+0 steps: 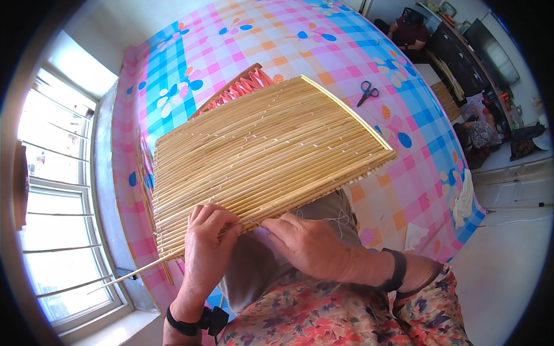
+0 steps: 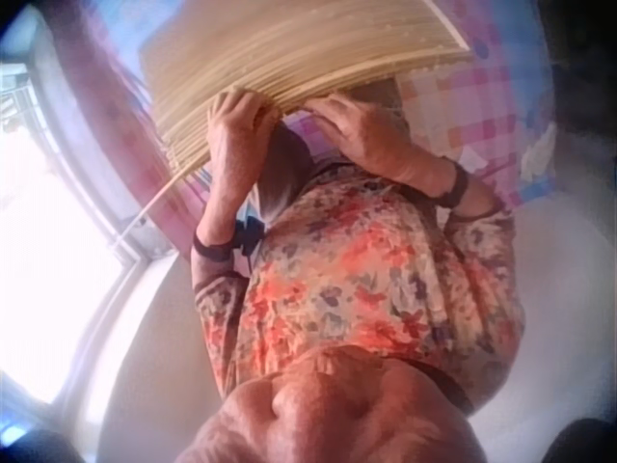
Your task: The person weaves together thin bamboo sticks using thread by hand, tying knots to secure the sticks into a flat mat.
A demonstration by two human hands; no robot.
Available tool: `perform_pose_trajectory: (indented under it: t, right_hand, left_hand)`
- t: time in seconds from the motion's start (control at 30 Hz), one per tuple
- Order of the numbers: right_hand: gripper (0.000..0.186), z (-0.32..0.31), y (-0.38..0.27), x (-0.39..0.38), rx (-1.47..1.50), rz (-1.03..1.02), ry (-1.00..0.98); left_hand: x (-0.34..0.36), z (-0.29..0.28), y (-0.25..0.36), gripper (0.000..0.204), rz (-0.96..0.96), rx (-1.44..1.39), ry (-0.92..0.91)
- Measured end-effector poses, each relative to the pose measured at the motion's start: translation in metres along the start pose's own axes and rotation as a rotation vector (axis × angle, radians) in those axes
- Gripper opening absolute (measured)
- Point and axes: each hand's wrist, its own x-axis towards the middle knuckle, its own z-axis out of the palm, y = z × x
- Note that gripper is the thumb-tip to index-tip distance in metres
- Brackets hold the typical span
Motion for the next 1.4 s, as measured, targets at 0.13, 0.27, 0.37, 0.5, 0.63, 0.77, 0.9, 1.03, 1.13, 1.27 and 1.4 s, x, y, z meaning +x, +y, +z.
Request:
perform_pose_trajectory:
  t: [0.13,0.27,0.37,0.5,0.63,0.77,0.9,1.03,1.13,1.27,1.4]
  right_hand:
    - [0.030,-0.001,0.000,0.002,-0.001,-0.011,-0.019]
    - [0.031,-0.001,0.003,0.000,0.053,-0.017,-0.011]
    - [0.032,0.001,0.006,0.000,0.006,-0.045,-0.017]
    - [0.032,0.001,0.005,0.001,0.003,-0.034,-0.016]
    - [0.030,-0.001,0.003,0.002,-0.015,-0.033,-0.027]
    - [0.028,0.001,0.003,0.002,-0.007,-0.039,-0.014]
    - [0.025,0.001,-0.001,0.003,0.017,0.005,-0.026]
    - [0.026,0.006,-0.003,0.003,0.091,0.051,-0.001]
    - [0.027,0.008,-0.004,0.002,0.101,0.059,-0.013]
    - [0.026,0.012,-0.003,-0.001,0.106,0.098,-0.023]
    - [0.022,0.019,-0.003,-0.001,0.168,0.145,-0.001]
  left_hand:
    - [0.000,0.000,0.000,0.010,-0.010,0.010,-0.007]
    - [-0.001,0.001,-0.002,0.010,0.002,-0.003,0.004]
    - [0.000,0.000,-0.001,0.009,0.004,-0.004,0.004]
    - [0.000,0.000,-0.001,0.009,-0.001,-0.004,0.002]
    - [-0.001,0.000,-0.001,0.009,-0.004,-0.007,0.000]
    - [-0.001,-0.001,0.000,0.008,-0.010,-0.002,0.000]
    - [0.000,0.000,-0.001,0.008,-0.010,-0.004,-0.007]
    - [0.000,0.000,0.000,0.008,0.000,0.009,-0.001]
    - [-0.002,-0.001,0.002,0.007,-0.004,0.020,0.009]
    - [-0.003,0.004,0.001,0.007,0.009,0.025,0.019]
    - [-0.004,0.006,-0.001,0.005,0.052,0.027,0.039]
